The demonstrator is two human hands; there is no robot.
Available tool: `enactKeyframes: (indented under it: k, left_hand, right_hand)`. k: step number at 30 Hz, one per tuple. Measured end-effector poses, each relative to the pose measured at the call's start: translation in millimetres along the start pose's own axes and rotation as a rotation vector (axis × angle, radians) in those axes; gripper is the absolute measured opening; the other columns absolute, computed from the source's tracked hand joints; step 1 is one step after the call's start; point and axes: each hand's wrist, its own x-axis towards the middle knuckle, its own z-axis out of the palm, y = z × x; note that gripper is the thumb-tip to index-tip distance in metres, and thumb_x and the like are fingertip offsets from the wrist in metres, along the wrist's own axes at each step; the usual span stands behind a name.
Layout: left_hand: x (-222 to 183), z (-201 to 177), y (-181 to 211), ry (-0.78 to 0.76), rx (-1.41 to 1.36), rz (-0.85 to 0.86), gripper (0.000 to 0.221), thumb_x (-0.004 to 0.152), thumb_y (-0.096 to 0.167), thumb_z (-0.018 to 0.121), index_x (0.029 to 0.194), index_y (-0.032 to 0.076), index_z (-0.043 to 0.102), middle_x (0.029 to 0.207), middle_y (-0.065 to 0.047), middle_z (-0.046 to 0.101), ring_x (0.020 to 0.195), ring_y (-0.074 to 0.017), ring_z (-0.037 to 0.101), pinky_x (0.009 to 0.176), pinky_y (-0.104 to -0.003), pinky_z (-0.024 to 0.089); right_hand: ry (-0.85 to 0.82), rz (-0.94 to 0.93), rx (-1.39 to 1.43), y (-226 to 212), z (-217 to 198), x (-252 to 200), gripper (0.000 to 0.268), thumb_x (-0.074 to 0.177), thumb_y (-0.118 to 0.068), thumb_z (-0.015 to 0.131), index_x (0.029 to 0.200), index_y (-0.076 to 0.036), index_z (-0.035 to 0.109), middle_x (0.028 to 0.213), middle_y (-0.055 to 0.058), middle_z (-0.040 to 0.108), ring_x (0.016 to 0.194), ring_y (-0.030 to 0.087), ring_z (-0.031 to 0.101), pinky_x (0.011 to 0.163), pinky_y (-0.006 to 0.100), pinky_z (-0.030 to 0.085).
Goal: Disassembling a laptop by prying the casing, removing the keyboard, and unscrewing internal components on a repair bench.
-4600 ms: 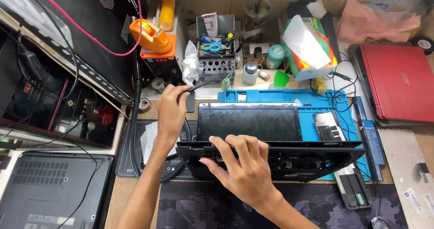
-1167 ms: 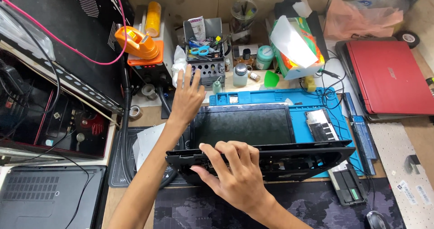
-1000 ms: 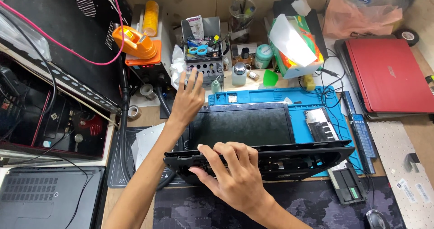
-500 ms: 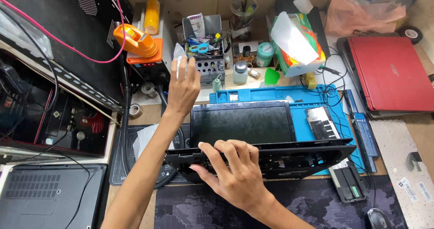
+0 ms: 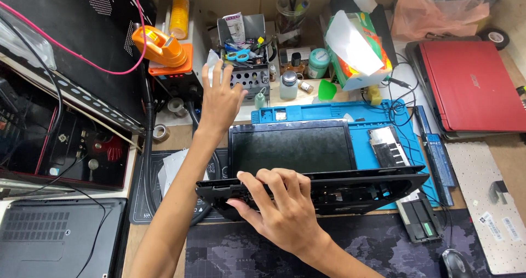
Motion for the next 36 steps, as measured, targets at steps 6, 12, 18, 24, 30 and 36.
enactKeyframes:
  k: [6, 12, 18, 24, 30, 36]
  left_hand:
    - [-2.0, -117.0, 3.6, -0.055, -0.987, -0.409, 0.02, 0.1, 0.027, 0.068, 0.107, 0.01, 0.077, 0.106, -0.005, 0.069, 0.102, -0.0186, 0.065, 0.093, -0.034, 0.046]
    - [-51.2, -207.2, 37.9, -0.034, -1.229, -0.907, 0.034, 0.106, 0.029, 0.051, 0.097, 0.009, 0.077, 0.084, -0.002, 0.069, 0.085, -0.0124, 0.062, 0.084, -0.026, 0.049]
    - [-107.7, -212.0, 80.1, 0.044, -1.362, -1.135, 0.034, 0.103, 0.032, 0.052, 0.098, 0.008, 0.075, 0.101, -0.007, 0.078, 0.097, -0.0175, 0.071, 0.093, -0.03, 0.053]
    - [-102.4, -222.7, 104.7, 0.182, -1.424, -1.197, 0.024, 0.103, 0.023, 0.054, 0.092, 0.007, 0.069, 0.086, -0.003, 0.066, 0.082, -0.0119, 0.061, 0.077, -0.026, 0.049]
    - [-108.2, -232.3, 117.3, 0.228, -1.382, -1.246, 0.026, 0.101, 0.023, 0.053, 0.085, 0.007, 0.065, 0.077, -0.003, 0.061, 0.072, -0.0127, 0.055, 0.067, -0.027, 0.045]
    - [-131.1, -242.9, 126.8, 0.241, -1.304, -1.181, 0.028, 0.099, 0.022, 0.052, 0.085, 0.006, 0.069, 0.086, -0.005, 0.071, 0.084, -0.0167, 0.064, 0.082, -0.031, 0.048]
  right_hand:
    - [0.009, 0.0, 0.0, 0.2, -0.9, 1.8, 0.04, 0.097, -0.054, 0.073, 0.118, -0.02, 0.07, 0.107, 0.001, 0.057, 0.093, 0.018, 0.056, 0.082, 0.034, 0.037]
    - [0.012, -0.005, 0.0, 0.1, 0.4, -0.6, 0.041, 0.097, -0.053, 0.074, 0.122, -0.021, 0.07, 0.107, 0.001, 0.056, 0.094, 0.019, 0.057, 0.082, 0.034, 0.038]
    - [-0.008, -0.007, 0.002, 1.2, 2.0, -5.0, 0.048, 0.096, -0.054, 0.074, 0.129, -0.02, 0.068, 0.11, 0.002, 0.057, 0.097, 0.02, 0.057, 0.084, 0.034, 0.038]
    - [-0.052, -0.009, 0.015, -1.5, -7.2, -7.1, 0.053, 0.096, -0.052, 0.075, 0.136, -0.018, 0.066, 0.111, 0.002, 0.056, 0.098, 0.02, 0.055, 0.084, 0.034, 0.038]
    - [-0.235, -0.018, 0.284, -0.4, -47.3, -2.3, 0.058, 0.098, -0.047, 0.068, 0.143, -0.011, 0.058, 0.116, 0.007, 0.055, 0.105, 0.022, 0.056, 0.088, 0.036, 0.041]
    - [-0.564, -0.079, 0.539, 43.8, -114.3, 7.1, 0.061, 0.093, -0.047, 0.071, 0.145, -0.019, 0.057, 0.127, 0.007, 0.061, 0.116, 0.024, 0.06, 0.102, 0.039, 0.043]
